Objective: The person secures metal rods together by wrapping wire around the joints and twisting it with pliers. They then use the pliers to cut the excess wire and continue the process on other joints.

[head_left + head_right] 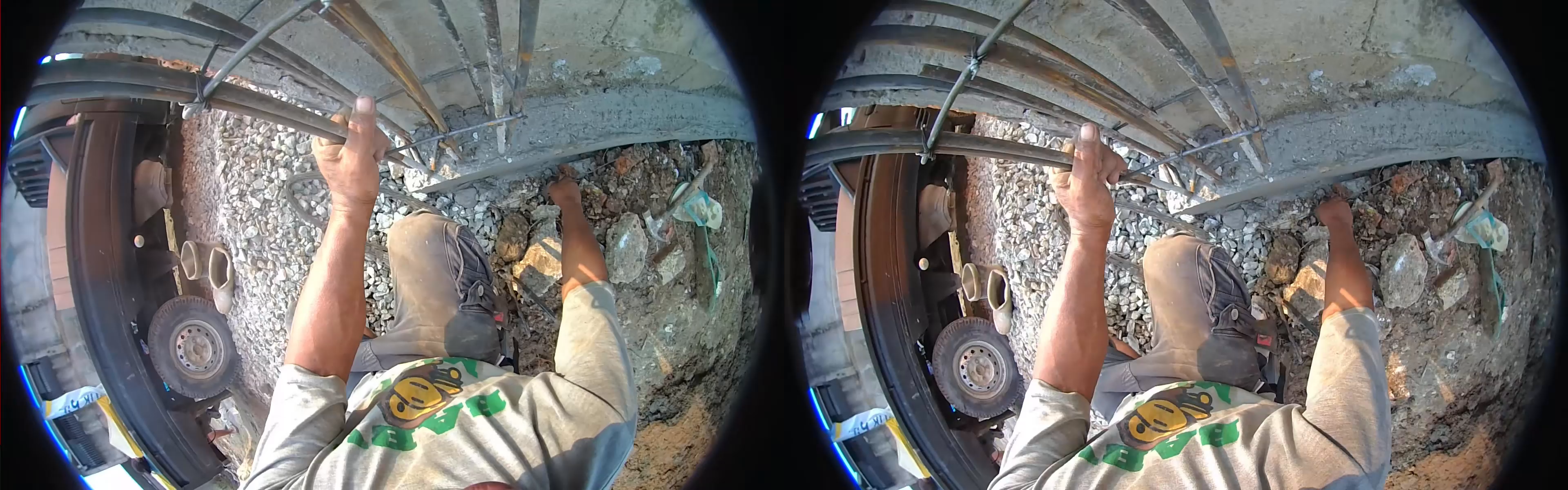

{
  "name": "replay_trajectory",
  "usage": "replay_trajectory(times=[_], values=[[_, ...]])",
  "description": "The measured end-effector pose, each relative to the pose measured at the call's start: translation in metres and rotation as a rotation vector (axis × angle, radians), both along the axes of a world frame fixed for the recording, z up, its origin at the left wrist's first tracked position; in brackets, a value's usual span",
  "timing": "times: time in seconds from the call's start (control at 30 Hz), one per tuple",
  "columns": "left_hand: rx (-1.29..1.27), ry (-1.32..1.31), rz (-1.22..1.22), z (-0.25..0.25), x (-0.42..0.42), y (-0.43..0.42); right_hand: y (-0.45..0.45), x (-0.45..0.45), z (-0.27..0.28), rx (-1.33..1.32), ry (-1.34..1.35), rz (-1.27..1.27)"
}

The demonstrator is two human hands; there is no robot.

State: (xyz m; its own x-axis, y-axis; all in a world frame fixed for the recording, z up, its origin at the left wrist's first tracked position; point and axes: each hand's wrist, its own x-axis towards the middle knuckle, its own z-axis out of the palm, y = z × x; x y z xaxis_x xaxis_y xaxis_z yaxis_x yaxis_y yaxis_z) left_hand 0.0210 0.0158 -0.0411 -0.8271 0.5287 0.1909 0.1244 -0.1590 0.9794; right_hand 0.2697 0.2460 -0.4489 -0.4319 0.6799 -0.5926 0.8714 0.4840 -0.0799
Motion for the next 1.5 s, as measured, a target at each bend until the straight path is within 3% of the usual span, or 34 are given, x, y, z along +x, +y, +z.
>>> replay_trajectory(times=[0.07, 0.13, 0.17, 0.23, 0.3, 0.37, 0.5, 0.53, 0.57, 0.63, 0.67, 0.7, 0.73, 0.77, 0.8, 0.87, 0.93, 0.97, 1.03, 1.2, 1.27, 1.33, 1.4, 1.5], values=[[0.019, -0.027, -0.010, 0.002, 0.001, 0.001, -0.026, 0.004, 0.089, 0.083, 0.009, -0.080], [0.046, -0.047, -0.008, 0.004, 0.001, 0.001, -0.040, 0.016, 0.139, 0.178, 0.580, -0.554], [0.022, -0.054, -0.007, 0.003, -0.001, 0.001, -0.033, 0.026, 0.150, 0.194, 0.578, -0.544], [0.026, -0.072, -0.005, 0.000, -0.001, 0.000, -0.020, 0.048, 0.184, 0.274, 1.193, -0.842], [-0.006, -0.012, 0.001, -0.002, -0.004, 0.000, -0.005, 0.061, 0.253, 0.150, 1.721, -0.963], [0.030, -0.048, 0.008, 0.004, 0.001, 0.000, 0.009, 0.080, 0.333, 0.372, 1.888, -0.901], [-0.053, -0.059, 0.058, 0.008, 0.004, 0.001, 0.014, 0.130, 0.480, 0.922, 1.993, -0.434], [-0.071, -0.061, 0.013, -0.003, -0.004, 0.000, 0.050, 0.181, 0.498, 0.893, 1.870, -0.473], [-0.025, -0.010, 0.034, 0.003, 0.001, 0.000, 0.034, 0.177, 0.529, 0.769, 2.121, -0.503], [-0.040, 0.036, 0.036, 0.003, 0.001, 0.000, -0.040, 0.127, 0.598, 0.621, 1.950, -0.338], [-0.054, 0.031, 0.047, 0.001, 0.000, 0.001, -0.079, 0.108, 0.647, -0.210, 2.205, -1.080], [-0.061, 0.020, 0.039, 0.010, 0.004, -0.004, -0.072, 0.121, 0.630, 0.485, 1.885, -0.313], [-0.025, 0.029, 0.034, 0.003, 0.001, 0.000, -0.061, 0.129, 0.612, 1.062, 1.364, 0.420], [-0.106, 0.067, 0.072, 0.002, 0.000, -0.001, -0.068, 0.113, 0.600, 1.022, 1.415, 0.454], [-0.131, 0.075, 0.052, 0.006, 0.000, -0.005, -0.089, 0.098, 0.585, 0.400, 1.571, 0.381], [-0.062, 0.018, 0.042, 0.017, 0.007, -0.012, -0.143, 0.071, 0.546, -0.850, 1.545, 0.191], [-0.085, 0.040, 0.024, 0.017, 0.006, -0.016, -0.197, 0.003, 0.513, -0.946, 1.200, 0.138], [0.084, 0.058, 0.045, -0.002, 0.005, -0.004, -0.219, -0.023, 0.509, -1.089, 1.052, 0.078], [-0.054, 0.008, -0.019, 0.021, 0.011, -0.027, -0.240, -0.055, 0.475, -1.167, 1.052, 0.044], [-0.050, 0.134, 0.065, 0.000, 0.018, -0.038, -0.259, -0.086, 0.462, -1.218, 1.135, -0.006], [0.065, 0.066, 0.088, -0.029, 0.016, -0.054, -0.257, -0.091, 0.463, -1.255, 1.161, -0.036], [0.304, -0.375, 0.003, -0.055, 0.013, -0.088, -0.254, -0.097, 0.463, -1.280, 1.159, -0.095], [0.297, -0.596, -0.036, -0.029, 0.020, -0.140, -0.254, -0.105, 0.458, -1.307, 1.111, -0.103], [0.417, -0.556, 0.062, 0.001, 0.017, -0.178, -0.260, -0.112, 0.446, -1.388, 0.988, -0.133]])
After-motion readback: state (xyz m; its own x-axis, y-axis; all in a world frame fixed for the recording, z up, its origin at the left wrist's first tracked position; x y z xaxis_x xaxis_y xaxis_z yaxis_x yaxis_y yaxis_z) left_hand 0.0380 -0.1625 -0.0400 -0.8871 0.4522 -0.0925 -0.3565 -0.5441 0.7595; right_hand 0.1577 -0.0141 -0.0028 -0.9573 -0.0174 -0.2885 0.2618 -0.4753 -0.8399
